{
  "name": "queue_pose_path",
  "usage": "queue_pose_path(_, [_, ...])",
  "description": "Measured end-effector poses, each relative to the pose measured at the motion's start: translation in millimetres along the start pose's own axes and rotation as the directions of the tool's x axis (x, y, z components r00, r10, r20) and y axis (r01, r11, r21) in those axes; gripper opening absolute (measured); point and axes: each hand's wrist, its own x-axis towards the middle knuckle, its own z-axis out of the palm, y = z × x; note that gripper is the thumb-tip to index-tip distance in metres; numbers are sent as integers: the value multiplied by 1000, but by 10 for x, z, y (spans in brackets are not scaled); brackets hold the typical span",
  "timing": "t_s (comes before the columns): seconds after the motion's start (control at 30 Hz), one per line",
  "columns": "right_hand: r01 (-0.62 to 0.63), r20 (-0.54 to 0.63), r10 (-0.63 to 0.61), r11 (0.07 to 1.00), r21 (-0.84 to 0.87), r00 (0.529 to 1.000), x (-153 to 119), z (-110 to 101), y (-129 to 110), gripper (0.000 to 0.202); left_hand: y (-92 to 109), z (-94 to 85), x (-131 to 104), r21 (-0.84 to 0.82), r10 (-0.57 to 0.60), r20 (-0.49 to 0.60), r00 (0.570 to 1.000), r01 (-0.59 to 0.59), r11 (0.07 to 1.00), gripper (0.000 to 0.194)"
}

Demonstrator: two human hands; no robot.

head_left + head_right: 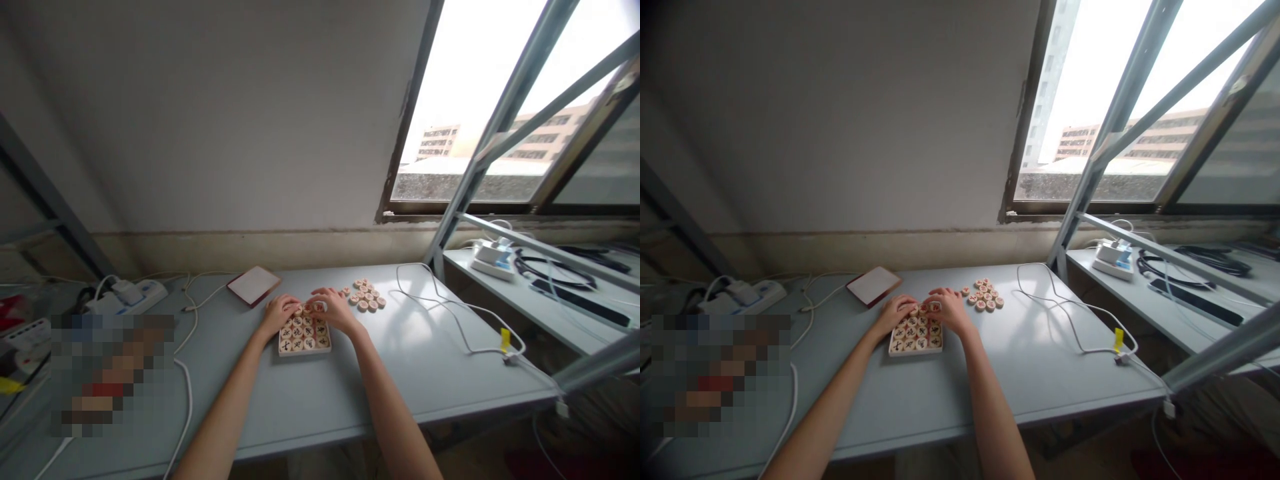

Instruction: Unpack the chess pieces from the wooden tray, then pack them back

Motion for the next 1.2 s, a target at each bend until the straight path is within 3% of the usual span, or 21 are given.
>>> queue_pose_path(0.2, [-110,29,106,978,177,994,-21,-37,151,51,5,-1,-12,-4,9,-13,1000,-9,1000,26])
queue_pose_path(0.43, [-127,53,118,961,247,992,-29,-94,257,25,34,-14,-23,-20,-21,-3,1000,21,1000,26])
queue_pose_path(0.6, [-139,104,110,932,336,988,-15,-57,283,28,22,-8,-23,-40,-22,-7,1000,22,999,26])
queue_pose_path(1.0, [-84,53,68,905,416,996,-16,-7,291,30,-5,-5,-22,-57,-11,-22,1000,10,998,26])
queue_pose_path(1.1, [-107,-37,127,936,336,991,-26,-53,266,29,-20,-6,-10,-63,-14,-17,1000,13,998,27])
queue_pose_path(1.2, [-242,-256,249,969,57,934,-46,-108,288,25,-53,14,7,-90,-33,-7,999,33,995,27])
